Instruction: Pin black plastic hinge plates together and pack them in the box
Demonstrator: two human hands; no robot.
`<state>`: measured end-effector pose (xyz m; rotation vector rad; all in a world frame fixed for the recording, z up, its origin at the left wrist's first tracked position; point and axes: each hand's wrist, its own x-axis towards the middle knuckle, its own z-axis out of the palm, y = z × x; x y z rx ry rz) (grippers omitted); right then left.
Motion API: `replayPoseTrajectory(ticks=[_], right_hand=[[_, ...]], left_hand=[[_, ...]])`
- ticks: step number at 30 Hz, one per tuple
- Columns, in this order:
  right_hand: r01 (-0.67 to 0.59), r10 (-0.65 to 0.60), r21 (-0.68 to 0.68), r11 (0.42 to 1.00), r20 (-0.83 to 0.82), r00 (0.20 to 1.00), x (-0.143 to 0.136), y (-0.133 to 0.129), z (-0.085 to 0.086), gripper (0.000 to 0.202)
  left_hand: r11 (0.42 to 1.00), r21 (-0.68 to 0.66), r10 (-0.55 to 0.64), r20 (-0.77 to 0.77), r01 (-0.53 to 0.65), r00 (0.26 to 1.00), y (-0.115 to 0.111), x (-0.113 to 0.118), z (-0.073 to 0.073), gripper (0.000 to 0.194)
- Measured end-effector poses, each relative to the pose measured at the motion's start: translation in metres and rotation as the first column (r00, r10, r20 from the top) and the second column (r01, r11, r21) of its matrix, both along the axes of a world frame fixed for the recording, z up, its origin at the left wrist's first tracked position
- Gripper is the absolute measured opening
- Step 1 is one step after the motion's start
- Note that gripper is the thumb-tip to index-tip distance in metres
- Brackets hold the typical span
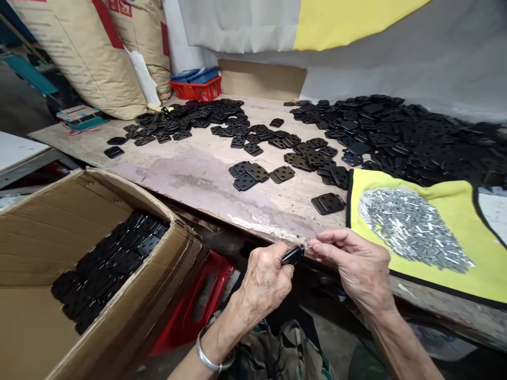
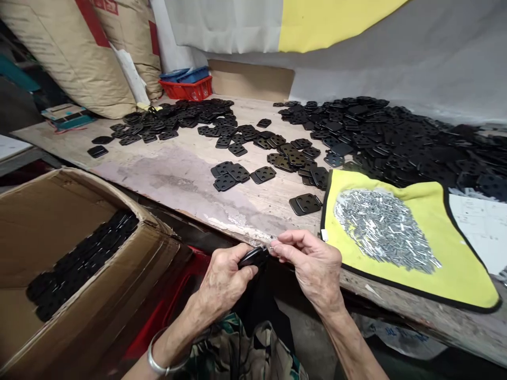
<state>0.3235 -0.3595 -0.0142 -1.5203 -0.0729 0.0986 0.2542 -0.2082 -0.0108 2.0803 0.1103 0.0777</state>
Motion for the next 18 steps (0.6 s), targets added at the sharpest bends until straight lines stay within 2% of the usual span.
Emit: replayPoseTrajectory(ticks=[5,8,10,12,15,17,18], right_hand=[[0.041,0.013,-0.217,0.975,0.242,0.970,-0.001,0.004,0.002,0.012],[0.058,0.112,-0.371,0.927,0.420,0.900,0.000,0.003,0.002,0.006],[0.062,0.211,-0.452,0.890,0.529,0.822,0.001,0.001,0.002,0.007],[0.058,0.349,-0.541,0.839,0.616,0.706,0.002,0.000,0.003,0.008],[0.070,0.564,-0.650,0.757,0.704,0.432,0.006,-0.001,0.009,0.020],[0.086,0.699,-0.732,0.676,0.673,0.241,0.008,-0.001,0.016,0.026],[0.099,0.766,-0.782,0.615,0.622,0.163,0.009,-0.001,0.021,0.028]], left_hand=[[0.989,0.149,-0.019,0.036,0.013,0.999,0.000,-0.001,-0.005,0.018],[0.968,0.248,-0.036,0.058,0.021,0.998,-0.001,-0.001,-0.007,0.019],[0.955,0.296,-0.049,0.056,0.030,0.997,-0.001,-0.001,-0.008,0.022],[0.940,0.337,-0.061,0.044,0.042,0.997,-0.001,-0.002,-0.007,0.025],[0.907,0.416,-0.083,0.012,0.071,0.996,0.000,-0.003,-0.007,0.025],[0.881,0.466,-0.096,0.003,0.083,0.995,-0.001,-0.005,-0.006,0.022],[0.872,0.483,-0.098,0.005,0.083,0.995,-0.001,-0.006,-0.006,0.020]])
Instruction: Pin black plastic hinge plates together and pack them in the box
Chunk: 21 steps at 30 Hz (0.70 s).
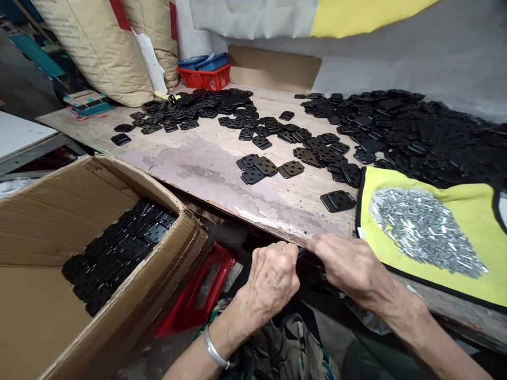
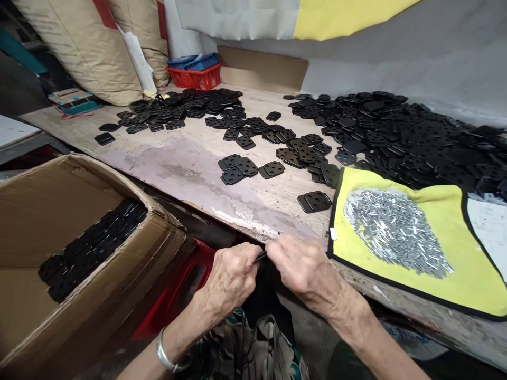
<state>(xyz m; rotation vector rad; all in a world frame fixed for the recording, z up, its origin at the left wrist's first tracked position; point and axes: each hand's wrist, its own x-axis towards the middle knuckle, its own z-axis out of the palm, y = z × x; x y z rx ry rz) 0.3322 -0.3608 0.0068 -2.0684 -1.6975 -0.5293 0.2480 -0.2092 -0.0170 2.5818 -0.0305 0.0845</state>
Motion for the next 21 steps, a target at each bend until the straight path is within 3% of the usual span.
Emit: replayPoseTrajectory(ticks=[3,5,8,10,11,13,15,16,18,21], right_hand=[[-0.086,0.110,-0.249,0.965,0.083,0.990,0.000,0.000,0.014,0.033],[-0.107,0.150,-0.323,0.941,0.112,0.982,-0.001,0.001,0.022,0.035],[-0.133,0.163,-0.298,0.945,0.080,0.983,0.002,0.002,0.027,0.037],[-0.136,0.110,-0.200,0.970,-0.135,0.985,0.008,0.002,0.028,0.031],[-0.103,0.056,-0.134,0.986,-0.311,0.949,0.011,0.001,0.027,0.025],[0.046,-0.061,-0.041,0.998,-0.664,0.745,0.017,0.000,0.023,0.010],[0.189,-0.130,-0.035,0.981,-0.845,0.519,0.020,0.000,0.017,0.012],[0.230,-0.138,-0.035,0.972,-0.883,0.448,0.019,0.000,0.013,0.015],[0.284,-0.114,-0.003,0.959,-0.919,0.376,0.017,0.002,0.006,0.019],[0.373,-0.025,0.108,0.922,-0.942,0.335,0.011,0.004,-0.003,0.022]], left_hand=[[0.999,-0.025,0.020,-0.009,-0.020,1.000,0.000,-0.003,0.001,0.017],[0.991,-0.124,0.043,-0.046,-0.048,0.998,0.001,-0.004,0.002,0.016],[0.940,-0.327,0.066,-0.090,-0.092,0.994,0.006,-0.004,0.006,0.012],[0.885,-0.453,0.057,-0.121,-0.107,0.991,0.010,-0.004,0.010,0.009],[0.860,-0.497,0.055,-0.137,-0.116,0.989,0.012,-0.003,0.013,0.011],[0.836,-0.531,0.060,-0.161,-0.138,0.985,0.014,-0.002,0.017,0.015],[0.850,-0.507,0.072,-0.159,-0.144,0.985,0.016,-0.002,0.020,0.020],[0.862,-0.486,0.073,-0.154,-0.140,0.985,0.016,-0.001,0.021,0.023],[0.887,-0.444,0.072,-0.140,-0.128,0.988,0.017,-0.001,0.022,0.026],[0.914,-0.389,0.081,-0.110,-0.118,0.991,0.017,-0.001,0.022,0.027]])
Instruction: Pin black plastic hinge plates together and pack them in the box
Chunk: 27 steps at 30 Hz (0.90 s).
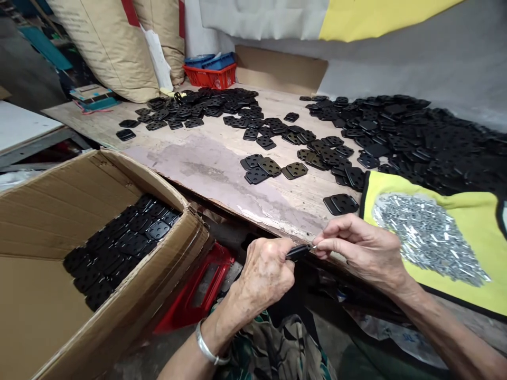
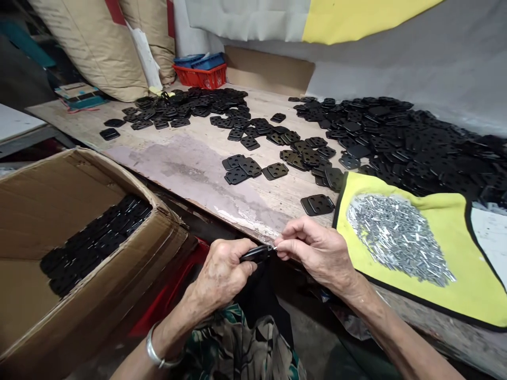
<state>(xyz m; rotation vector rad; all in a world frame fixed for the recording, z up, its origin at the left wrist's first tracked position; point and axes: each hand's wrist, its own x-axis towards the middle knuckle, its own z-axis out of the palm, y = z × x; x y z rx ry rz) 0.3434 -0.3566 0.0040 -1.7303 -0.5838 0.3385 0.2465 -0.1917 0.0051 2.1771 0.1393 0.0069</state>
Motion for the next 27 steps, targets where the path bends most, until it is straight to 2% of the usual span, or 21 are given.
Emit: replayPoseTrajectory(ticks=[3,6,9,11,14,19,21,24,27], right_hand=[[0.027,-0.028,0.021,0.999,0.035,0.999,-0.003,0.001,-0.003,0.023],[0.003,0.012,-0.089,0.996,0.177,0.984,-0.003,0.000,0.000,0.019],[-0.004,0.097,-0.219,0.976,0.415,0.905,-0.003,-0.001,0.005,0.008],[-0.031,0.166,-0.271,0.962,0.493,0.854,-0.003,-0.001,0.007,0.007],[-0.077,0.247,-0.325,0.943,0.522,0.817,-0.003,0.001,0.010,0.011],[-0.063,0.251,-0.345,0.936,0.533,0.808,-0.001,0.006,0.012,0.013],[-0.073,0.275,-0.354,0.932,0.564,0.779,0.000,0.008,0.011,0.013],[-0.121,0.375,-0.404,0.907,0.641,0.670,0.002,0.008,0.009,0.015],[-0.181,0.514,-0.488,0.854,0.731,0.449,-0.001,0.009,0.014,0.024]], left_hand=[[0.998,0.063,-0.008,0.011,0.008,1.000,-0.002,0.000,-0.001,0.027],[0.988,0.152,-0.014,0.001,0.013,1.000,-0.003,0.000,-0.002,0.027],[0.974,0.226,-0.020,-0.005,0.020,1.000,-0.003,-0.001,-0.004,0.027],[0.967,0.254,-0.022,-0.003,0.022,1.000,-0.002,-0.002,-0.005,0.026],[0.962,0.271,-0.019,-0.018,0.023,1.000,-0.001,-0.002,-0.004,0.026],[0.967,0.254,-0.011,-0.035,0.020,0.999,0.001,-0.004,-0.001,0.023],[0.972,0.234,-0.012,-0.036,0.020,0.999,0.002,-0.004,0.000,0.021],[0.977,0.213,-0.004,-0.045,0.013,0.999,0.001,-0.005,-0.001,0.019],[0.978,0.207,0.002,-0.053,0.009,0.999,0.001,-0.006,-0.005,0.016]])
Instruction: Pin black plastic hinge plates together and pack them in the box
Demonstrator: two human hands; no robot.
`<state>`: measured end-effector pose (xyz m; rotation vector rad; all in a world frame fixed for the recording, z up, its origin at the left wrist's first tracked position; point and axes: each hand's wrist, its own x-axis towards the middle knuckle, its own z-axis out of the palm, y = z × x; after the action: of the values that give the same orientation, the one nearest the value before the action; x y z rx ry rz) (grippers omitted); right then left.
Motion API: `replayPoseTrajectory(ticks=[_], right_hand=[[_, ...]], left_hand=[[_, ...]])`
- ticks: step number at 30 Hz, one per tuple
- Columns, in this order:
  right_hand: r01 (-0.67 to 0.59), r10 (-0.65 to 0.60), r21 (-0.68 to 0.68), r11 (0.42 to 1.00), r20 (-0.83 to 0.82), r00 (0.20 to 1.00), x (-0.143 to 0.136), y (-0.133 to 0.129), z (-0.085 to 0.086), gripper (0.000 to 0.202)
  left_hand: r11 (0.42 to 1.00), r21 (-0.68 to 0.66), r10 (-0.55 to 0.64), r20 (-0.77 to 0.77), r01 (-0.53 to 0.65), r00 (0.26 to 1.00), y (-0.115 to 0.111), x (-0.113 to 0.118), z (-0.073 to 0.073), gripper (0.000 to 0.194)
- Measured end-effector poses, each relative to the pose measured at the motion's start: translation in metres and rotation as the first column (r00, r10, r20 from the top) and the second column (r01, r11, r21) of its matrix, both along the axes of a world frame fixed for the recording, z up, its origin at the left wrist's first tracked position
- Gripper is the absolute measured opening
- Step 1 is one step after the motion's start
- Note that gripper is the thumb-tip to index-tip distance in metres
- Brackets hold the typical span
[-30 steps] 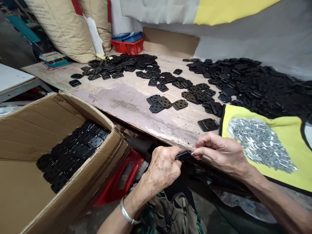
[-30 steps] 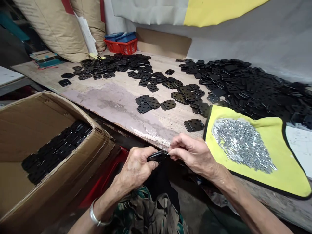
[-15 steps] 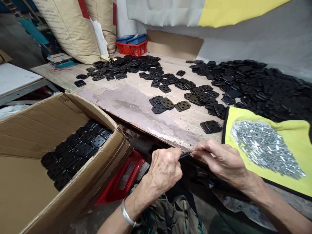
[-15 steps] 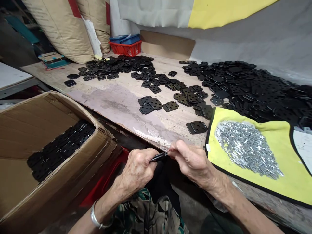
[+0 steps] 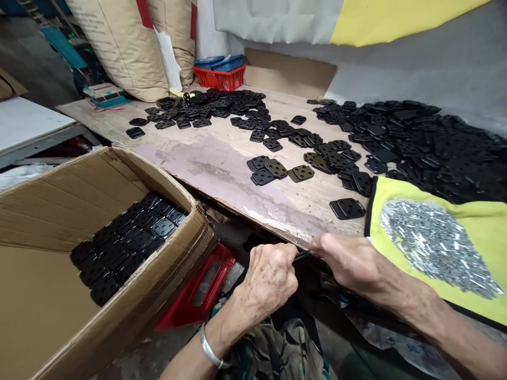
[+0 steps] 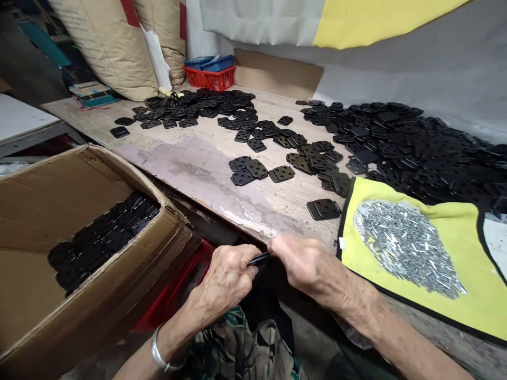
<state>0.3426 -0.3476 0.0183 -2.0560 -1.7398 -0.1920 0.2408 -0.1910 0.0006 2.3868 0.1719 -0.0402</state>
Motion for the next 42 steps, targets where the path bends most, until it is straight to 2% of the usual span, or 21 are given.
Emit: replayPoseTrajectory(ticks=[4,6,7,9,11,15,18,20,21,23,24,25,26,27,28,29,31,32,35,39,42], right_hand=[[-0.146,0.181,-0.143,0.979,0.280,0.943,-0.004,0.005,0.018,0.031],[-0.197,0.245,-0.206,0.958,0.243,0.938,-0.003,0.005,0.025,0.031],[-0.226,0.260,-0.220,0.949,0.143,0.955,-0.002,0.005,0.026,0.030],[-0.251,0.229,-0.187,0.950,-0.128,0.965,-0.002,0.000,0.024,0.027],[-0.202,0.172,-0.087,0.975,-0.270,0.947,-0.005,-0.007,0.015,0.025],[-0.023,0.044,0.154,0.988,-0.135,0.990,-0.025,-0.026,-0.009,0.027],[0.164,-0.111,0.218,0.962,-0.238,0.965,-0.042,-0.037,-0.019,0.022],[0.378,-0.271,0.179,0.908,-0.436,0.858,-0.050,-0.042,-0.021,0.024],[0.469,-0.336,0.115,0.876,-0.553,0.762,-0.052,-0.045,-0.021,0.028],[0.567,-0.408,-0.053,0.822,-0.750,0.521,-0.049,-0.053,-0.019,0.036],[0.593,-0.439,-0.133,0.794,-0.800,0.409,-0.043,-0.059,-0.018,0.040],[0.629,-0.496,-0.203,0.750,-0.802,0.333,-0.034,-0.068,-0.017,0.043],[0.689,-0.607,-0.270,0.672,-0.734,0.304,-0.021,-0.079,-0.016,0.044],[0.771,-0.730,-0.297,0.563,-0.617,0.295,-0.006,-0.091,-0.016,0.045],[0.855,-0.868,-0.293,0.427,-0.398,0.297,0.011,-0.105,-0.017,0.043],[0.913,-0.958,-0.290,0.288,-0.102,0.270,0.028,-0.119,-0.018,0.041],[0.937,-0.970,-0.286,0.202,0.071,0.231,0.059,-0.144,-0.024,0.036],[0.936,-0.966,-0.297,0.190,0.112,0.232,0.071,-0.154,-0.028,0.029],[0.920,-0.952,-0.330,0.214,0.139,0.271,0.092,-0.170,-0.039,0.012],[0.915,-0.943,-0.319,0.249,0.134,0.303,0.102,-0.179,-0.045,0.020],[0.910,-0.937,-0.285,0.300,0.088,0.337,0.110,-0.186,-0.038,0.027]], left_hand=[[0.994,-0.114,-0.005,0.002,0.006,1.000,0.000,-0.002,-0.005,0.013],[0.966,-0.259,-0.009,-0.011,0.006,1.000,-0.001,-0.005,-0.006,0.012],[0.940,-0.342,-0.014,-0.039,-0.001,0.999,-0.001,-0.006,-0.007,0.009],[0.865,-0.501,-0.037,-0.128,-0.032,0.991,-0.001,-0.008,-0.008,0.008],[0.777,-0.622,-0.065,-0.230,-0.095,0.971,-0.003,-0.008,-0.011,0.013],[0.597,-0.757,-0.103,-0.400,-0.265,0.911,-0.016,-0.006,-0.018,0.018],[0.429,-0.858,-0.144,-0.373,-0.282,0.917,-0.032,-0.004,-0.025,0.033],[0.351,-0.901,-0.132,-0.318,-0.256,0.939,-0.042,-0.003,-0.031,0.041],[0.332,-0.911,-0.117,-0.297,-0.244,0.948,-0.046,-0.001,-0.033,0.045],[0.319,-0.922,-0.087,-0.260,-0.221,0.962,-0.049,0.004,-0.037,0.056],[0.322,-0.923,-0.074,-0.245,-0.210,0.967,-0.050,0.007,-0.038,0.059],[0.323,-0.924,-0.061,-0.234,-0.203,0.970,-0.050,0.011,-0.038,0.059],[0.314,-0.928,-0.050,-0.229,-0.202,0.972,-0.049,0.014,-0.039,0.057],[0.294,-0.933,-0.040,-0.230,-0.209,0.972,-0.049,0.018,-0.039,0.054],[0.262,-0.940,-0.029,-0.233,-0.218,0.972,-0.048,0.021,-0.039,0.052],[0.224,-0.948,-0.015,-0.237,-0.228,0.971,-0.047,0.024,-0.038,0.052],[0.148,-0.957,0.017,-0.248,-0.248,0.969,-0.045,0.027,-0.038,0.055],[0.114,-0.959,0.031,-0.258,-0.260,0.966,-0.044,0.028,-0.038,0.056],[0.029,-0.955,0.043,-0.294,-0.296,0.955,-0.039,0.028,-0.038,0.060],[-0.068,-0.952,0.035,-0.302,-0.300,0.953,-0.033,0.029,-0.041,0.063],[-0.117,-0.950,0.061,-0.297,-0.289,0.953,-0.031,0.032,-0.041,0.063]])
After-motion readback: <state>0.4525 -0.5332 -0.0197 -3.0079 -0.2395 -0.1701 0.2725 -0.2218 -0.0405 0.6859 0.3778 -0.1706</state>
